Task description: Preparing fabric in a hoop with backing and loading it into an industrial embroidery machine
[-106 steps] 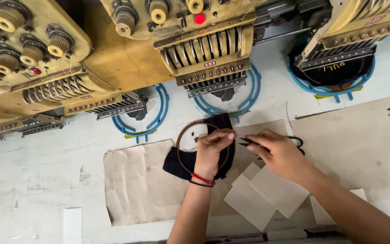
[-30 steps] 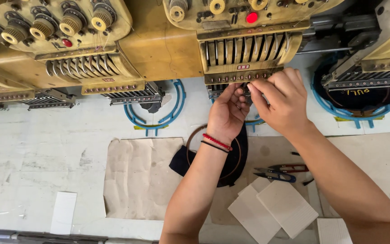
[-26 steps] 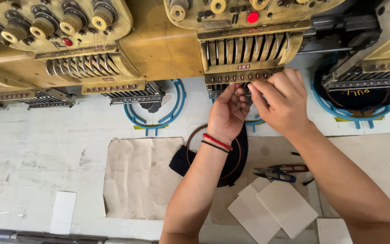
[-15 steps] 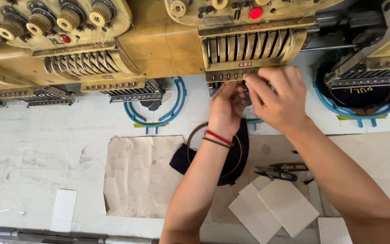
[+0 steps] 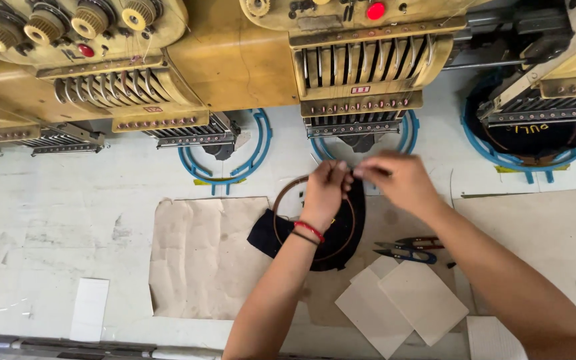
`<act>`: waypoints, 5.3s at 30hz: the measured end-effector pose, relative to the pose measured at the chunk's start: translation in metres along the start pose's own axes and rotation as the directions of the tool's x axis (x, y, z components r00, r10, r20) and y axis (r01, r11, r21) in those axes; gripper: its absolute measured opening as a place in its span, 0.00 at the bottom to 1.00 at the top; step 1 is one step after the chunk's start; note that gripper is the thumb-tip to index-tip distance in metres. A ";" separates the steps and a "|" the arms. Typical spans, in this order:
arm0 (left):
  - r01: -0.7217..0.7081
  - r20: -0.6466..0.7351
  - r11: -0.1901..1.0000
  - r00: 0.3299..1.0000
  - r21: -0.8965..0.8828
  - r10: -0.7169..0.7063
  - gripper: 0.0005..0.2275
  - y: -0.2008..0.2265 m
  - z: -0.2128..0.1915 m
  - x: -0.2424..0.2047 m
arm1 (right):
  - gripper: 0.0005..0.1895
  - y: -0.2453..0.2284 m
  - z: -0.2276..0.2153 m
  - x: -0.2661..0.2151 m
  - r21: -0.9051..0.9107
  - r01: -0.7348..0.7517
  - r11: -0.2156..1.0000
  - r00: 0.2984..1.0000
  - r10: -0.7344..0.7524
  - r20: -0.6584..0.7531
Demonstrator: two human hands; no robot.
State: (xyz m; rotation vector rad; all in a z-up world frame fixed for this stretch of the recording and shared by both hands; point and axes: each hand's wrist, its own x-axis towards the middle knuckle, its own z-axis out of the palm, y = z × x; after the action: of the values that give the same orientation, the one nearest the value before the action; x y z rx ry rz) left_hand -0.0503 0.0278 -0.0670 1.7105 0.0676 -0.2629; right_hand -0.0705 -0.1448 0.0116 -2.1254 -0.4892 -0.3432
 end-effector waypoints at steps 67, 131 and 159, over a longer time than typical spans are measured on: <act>0.541 0.563 0.313 0.826 -0.781 -0.021 0.09 -0.039 0.002 0.073 | 0.03 0.095 0.072 0.017 -0.245 -0.343 0.907 0.883 0.223 -0.413; 0.563 0.571 0.288 0.818 -0.775 -0.063 0.04 -0.021 -0.004 0.069 | 0.01 0.096 0.072 0.020 -0.184 -0.421 0.888 0.872 0.341 -0.350; 0.598 0.498 0.380 0.800 -0.706 -0.334 0.05 -0.055 0.025 0.119 | 0.05 0.100 0.075 0.025 -0.243 -0.574 0.782 0.792 0.454 -0.408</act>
State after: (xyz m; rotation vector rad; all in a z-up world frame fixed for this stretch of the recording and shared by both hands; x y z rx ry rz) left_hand 0.0509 -0.0004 -0.1488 0.5902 0.4283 -0.7724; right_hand 0.0026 -0.1293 -0.0915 -2.3788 0.4011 -0.4772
